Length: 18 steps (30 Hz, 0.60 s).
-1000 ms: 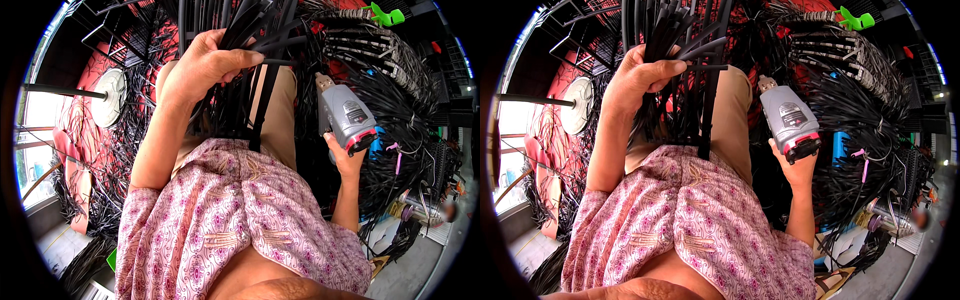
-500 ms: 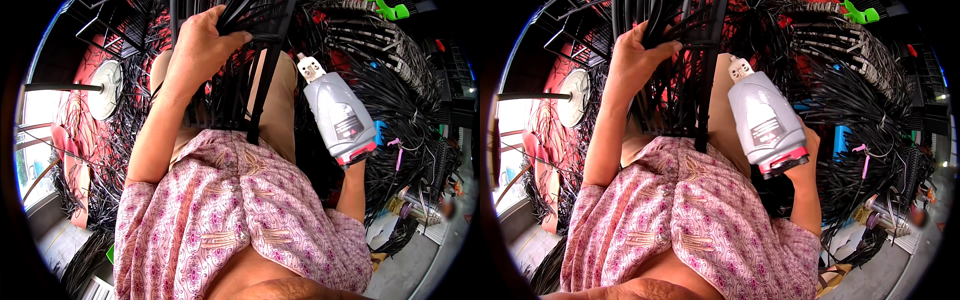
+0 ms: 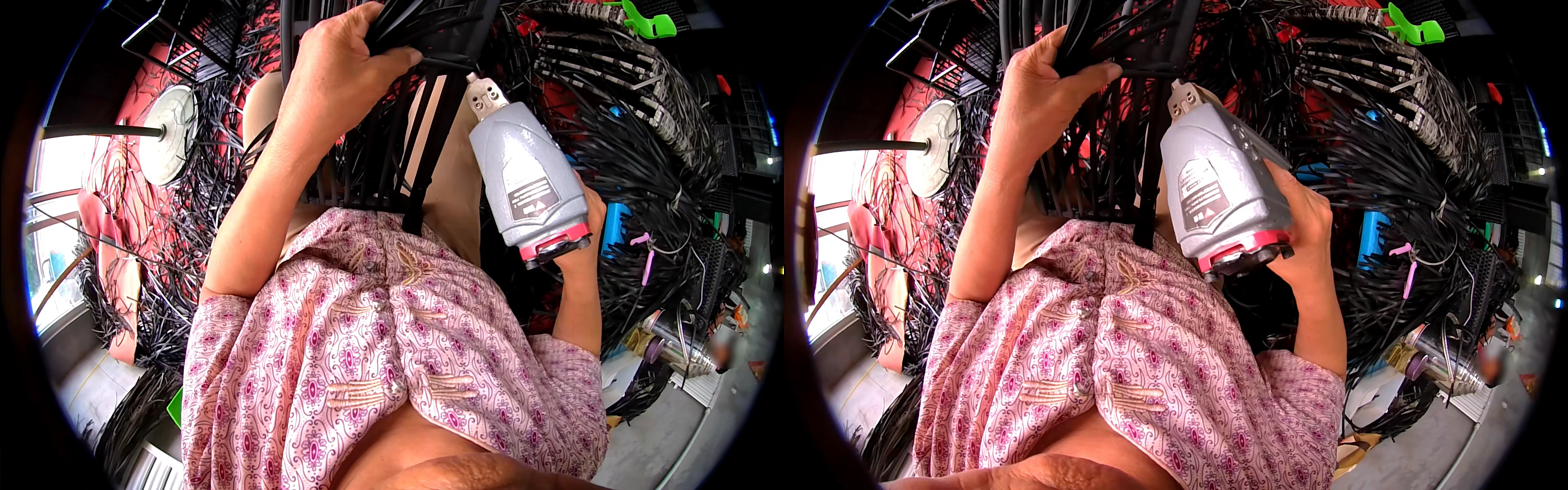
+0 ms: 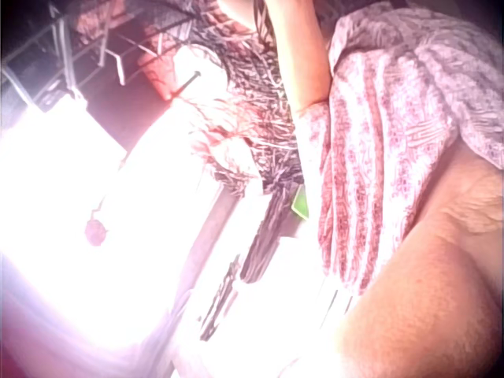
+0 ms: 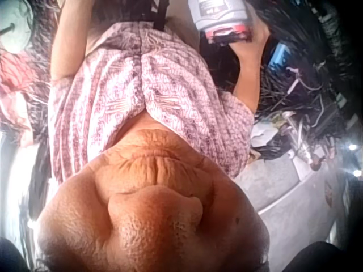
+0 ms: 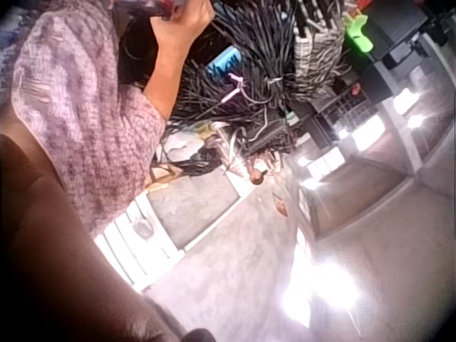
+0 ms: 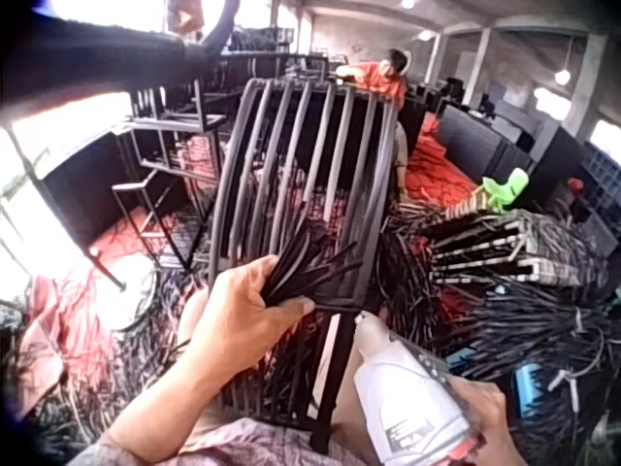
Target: The person sits on the floor and assembles black plastic chair frames. They use a handheld power tool to fasten components together and handle bundles of black plastic strips, inserting them into the chair structure.
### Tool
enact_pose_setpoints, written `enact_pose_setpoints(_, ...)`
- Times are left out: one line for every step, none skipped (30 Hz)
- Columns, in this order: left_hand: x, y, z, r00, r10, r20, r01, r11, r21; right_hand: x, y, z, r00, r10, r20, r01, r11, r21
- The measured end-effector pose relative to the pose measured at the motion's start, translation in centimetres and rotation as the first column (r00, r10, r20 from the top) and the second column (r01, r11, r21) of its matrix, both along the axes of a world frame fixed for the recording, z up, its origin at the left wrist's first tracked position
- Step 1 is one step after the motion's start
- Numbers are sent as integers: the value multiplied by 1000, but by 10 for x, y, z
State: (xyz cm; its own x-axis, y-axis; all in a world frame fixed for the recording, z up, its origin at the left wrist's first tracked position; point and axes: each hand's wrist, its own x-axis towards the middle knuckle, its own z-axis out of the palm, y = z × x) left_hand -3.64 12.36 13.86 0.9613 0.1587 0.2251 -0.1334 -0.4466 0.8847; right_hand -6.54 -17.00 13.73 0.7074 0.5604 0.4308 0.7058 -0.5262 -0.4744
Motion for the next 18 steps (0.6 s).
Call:
enact_pose_setpoints(0, 0, 0, 1000, -3, 7, 3, 1000, 11, 0, 1, 0, 1000, 0, 10, 0, 1000, 1)
enact_pose_setpoints(1, 0, 0, 1000, -7, 15, 7, 1000, 24, 1, 3, 0, 1000, -4, 18, 4, 1000, -1)
enact_pose_setpoints(1, 1, 0, 1000, -12, 22, 11, 999, 36, 1, 5, 1, 1000, -8, 26, 8, 1000, -3)
enact_pose_setpoints(1, 0, -1, 999, -10, 36, 9, 999, 41, 1, 6, 1, 999, -15, 31, 15, 1000, -9)
enact_pose_setpoints(1, 0, -1, 999, -8, 51, 6, 999, 46, 1, 8, 2, 999, -19, 34, 20, 1000, -14)
enact_pose_setpoints(0, -1, 0, 998, -7, 65, 4, 999, 51, 1, 10, 3, 999, -23, 38, 24, 1000, -18)
enact_pose_setpoints(0, -1, 0, 999, 0, 49, -3, 998, 59, 2, 11, 5, 999, -24, 39, 25, 999, -20)
enact_pose_setpoints(0, -2, 1, 999, 8, 33, -10, 998, 67, 3, 12, 4, 999, -23, 41, 24, 999, -23)
enact_pose_setpoints(0, -2, 1, 1000, 15, 16, -17, 997, 76, 4, 12, 4, 999, -22, 43, 23, 999, -25)
enact_pose_setpoints(0, -2, 0, 1000, 11, 19, -12, 998, 68, 4, 11, 4, 999, -19, 45, 20, 999, -26)
enact_pose_setpoints(1, -1, -1, 1000, 6, 22, -8, 998, 59, 5, 11, 3, 999, -18, 43, 20, 999, -29)
enact_pose_setpoints(1, -1, -2, 1000, 2, 25, -3, 999, 50, 5, 10, 3, 999, -17, 41, 19, 999, -31)
enact_pose_setpoints(1, -1, -2, 1000, 4, 14, -5, 999, 42, 5, 10, 3, 999, -19, 35, 20, 999, -34)
enact_pose_setpoints(1, 0, -2, 1000, 7, 2, -7, 999, 33, 5, 9, 1, 999, -20, 31, 21, 999, -39)
enact_pose_setpoints(1, 0, -1, 1000, 10, -9, -10, 1000, 24, 5, 9, 3, 999, -22, 27, 23, 999, -46)
enact_pose_setpoints(0, 0, -1, 1000, 13, -10, -13, 1000, 6, 5, 6, 3, 999, -24, 24, 26, 998, -56)
enact_pose_setpoints(0, 0, -2, 1000, 13, -8, -13, 1000, -12, 5, 6, 1, 999, -21, 33, 23, 998, -54)
enact_pose_setpoints(1, 0, -2, 1000, 13, -7, -13, 999, -29, 5, 5, 0, 999, -17, 41, 20, 998, -52)
